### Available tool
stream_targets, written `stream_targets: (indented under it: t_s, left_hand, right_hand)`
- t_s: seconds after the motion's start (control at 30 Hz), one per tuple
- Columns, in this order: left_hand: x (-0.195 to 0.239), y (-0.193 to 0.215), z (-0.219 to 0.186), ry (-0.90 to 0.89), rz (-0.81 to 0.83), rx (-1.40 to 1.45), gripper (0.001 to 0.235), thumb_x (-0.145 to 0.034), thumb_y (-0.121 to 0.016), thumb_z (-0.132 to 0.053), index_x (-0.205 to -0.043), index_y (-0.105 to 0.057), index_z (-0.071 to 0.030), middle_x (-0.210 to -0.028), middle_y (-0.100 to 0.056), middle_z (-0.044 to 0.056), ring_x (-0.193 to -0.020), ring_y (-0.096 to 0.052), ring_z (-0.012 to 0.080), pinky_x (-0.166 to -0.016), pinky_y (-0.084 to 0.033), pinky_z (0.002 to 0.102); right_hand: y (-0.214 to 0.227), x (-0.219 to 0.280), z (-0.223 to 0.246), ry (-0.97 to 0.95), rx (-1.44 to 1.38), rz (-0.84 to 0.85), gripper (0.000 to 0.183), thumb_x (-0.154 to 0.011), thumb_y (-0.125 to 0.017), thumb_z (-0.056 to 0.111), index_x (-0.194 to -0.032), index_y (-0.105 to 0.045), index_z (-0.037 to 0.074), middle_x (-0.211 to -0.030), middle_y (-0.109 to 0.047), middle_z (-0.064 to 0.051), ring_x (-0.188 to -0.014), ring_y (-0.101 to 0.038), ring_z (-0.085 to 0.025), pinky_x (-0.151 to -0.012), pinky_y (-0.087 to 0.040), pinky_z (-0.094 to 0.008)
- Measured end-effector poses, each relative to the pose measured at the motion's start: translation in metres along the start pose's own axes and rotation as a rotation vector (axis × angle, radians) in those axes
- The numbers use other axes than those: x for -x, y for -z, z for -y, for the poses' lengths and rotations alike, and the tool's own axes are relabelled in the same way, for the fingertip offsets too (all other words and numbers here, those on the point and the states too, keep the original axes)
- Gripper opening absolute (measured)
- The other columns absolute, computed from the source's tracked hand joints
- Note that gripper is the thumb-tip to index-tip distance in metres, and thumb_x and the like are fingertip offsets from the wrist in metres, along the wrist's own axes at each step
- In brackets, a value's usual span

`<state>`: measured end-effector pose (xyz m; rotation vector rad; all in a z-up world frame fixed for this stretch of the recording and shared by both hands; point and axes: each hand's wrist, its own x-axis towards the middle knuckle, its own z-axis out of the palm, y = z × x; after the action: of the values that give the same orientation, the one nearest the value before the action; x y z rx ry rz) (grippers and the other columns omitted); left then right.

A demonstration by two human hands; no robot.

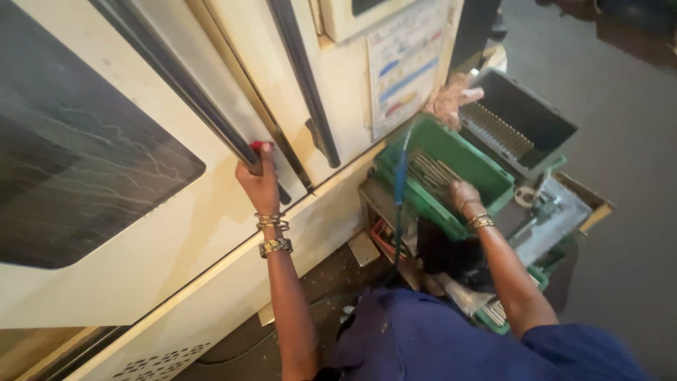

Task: The person cleans a cylindrical metal part using a red cloth and a blue air nozzle, then places it into a green bin. They repeat this process with several other parts, occasionally opening the machine door to retrieve more items.

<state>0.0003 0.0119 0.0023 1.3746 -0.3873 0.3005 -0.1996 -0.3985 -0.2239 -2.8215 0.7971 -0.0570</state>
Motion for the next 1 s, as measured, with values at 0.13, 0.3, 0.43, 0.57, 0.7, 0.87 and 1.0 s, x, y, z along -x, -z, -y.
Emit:
stream_targets:
  t_s: [0.13, 0.3, 0.43, 0.57, 0.7, 0.87, 1.0]
  left_hand:
    - [0.0, -0.001, 0.0, 0.009, 0.0, 0.019, 0.023, -0.102, -0.07, -0.026, -0.098, -0.071, -0.003, -0.065, -0.055, -0.006, -0.053, -0.048, 0.0023, -0.047, -0.034, 0.02]
    - [0.0, 0.0, 0.005, -0.017, -0.003, 0.074, 0.022, -0.102, -0.071, -0.024, -0.099, -0.07, -0.002, -0.075, -0.064, -0.004, -0.055, -0.05, 0.0032, -0.049, -0.037, 0.021]
    - [-0.003, -0.001, 0.009, -0.002, -0.007, 0.079, 0.022, -0.102, -0.073, -0.024, -0.099, -0.069, -0.003, -0.074, -0.063, -0.003, -0.055, -0.049, 0.0033, -0.048, -0.037, 0.021]
    - [-0.003, 0.001, 0.012, 0.005, 0.001, 0.078, 0.023, -0.101, -0.073, -0.025, -0.099, -0.068, -0.003, -0.07, -0.059, -0.003, -0.053, -0.049, 0.0037, -0.047, -0.036, 0.022]
    - [-0.005, 0.001, 0.009, -0.001, 0.011, 0.083, 0.022, -0.101, -0.073, -0.025, -0.099, -0.069, -0.003, -0.068, -0.058, -0.004, -0.052, -0.048, 0.0036, -0.047, -0.036, 0.022]
    - [-0.004, 0.002, 0.014, -0.023, 0.013, 0.066, 0.023, -0.101, -0.072, -0.026, -0.098, -0.068, -0.004, -0.073, -0.063, -0.004, -0.054, -0.051, 0.0033, -0.047, -0.039, 0.022]
    - [-0.005, 0.002, 0.018, 0.009, 0.009, 0.106, 0.025, -0.102, -0.074, -0.027, -0.097, -0.066, -0.003, -0.068, -0.057, -0.004, -0.053, -0.047, 0.0028, -0.047, -0.035, 0.021]
  right_hand:
    - [0.016, 0.012, -0.01, 0.094, -0.297, -0.272, 0.025, -0.082, -0.077, 0.03, -0.092, -0.079, 0.007, -0.087, -0.076, -0.016, -0.079, -0.074, -0.034, -0.074, -0.059, -0.043]
    - [-0.003, 0.022, -0.01, -0.05, -0.552, -0.3, 0.033, -0.085, -0.077, 0.037, -0.099, -0.078, 0.007, -0.092, -0.078, -0.014, -0.085, -0.078, -0.026, -0.076, -0.06, -0.037]
    - [-0.021, 0.012, -0.007, 0.002, -0.547, -0.196, 0.037, -0.093, -0.073, 0.041, -0.104, -0.076, 0.006, -0.093, -0.076, -0.016, -0.084, -0.074, -0.03, -0.075, -0.057, -0.041]
    - [-0.016, 0.015, 0.003, 0.015, -0.437, -0.129, 0.034, -0.101, -0.066, 0.038, -0.102, -0.076, 0.006, -0.089, -0.074, -0.018, -0.079, -0.07, -0.034, -0.074, -0.054, -0.046]
    - [0.034, 0.043, 0.034, -0.031, -0.566, -0.54, 0.028, -0.103, -0.064, 0.032, -0.105, -0.073, 0.005, -0.088, -0.072, -0.019, -0.078, -0.069, -0.036, -0.069, -0.053, -0.044]
    - [0.132, 0.079, 0.081, 0.205, -0.44, -0.823, 0.014, -0.109, -0.064, 0.016, -0.109, -0.069, 0.003, -0.094, -0.071, -0.019, -0.081, -0.068, -0.037, -0.07, -0.051, -0.044]
    - [0.189, 0.1, 0.117, 0.263, -0.475, -0.878, 0.01, -0.108, -0.068, 0.014, -0.107, -0.069, 0.004, -0.092, -0.072, -0.014, -0.079, -0.07, -0.031, -0.069, -0.052, -0.04]
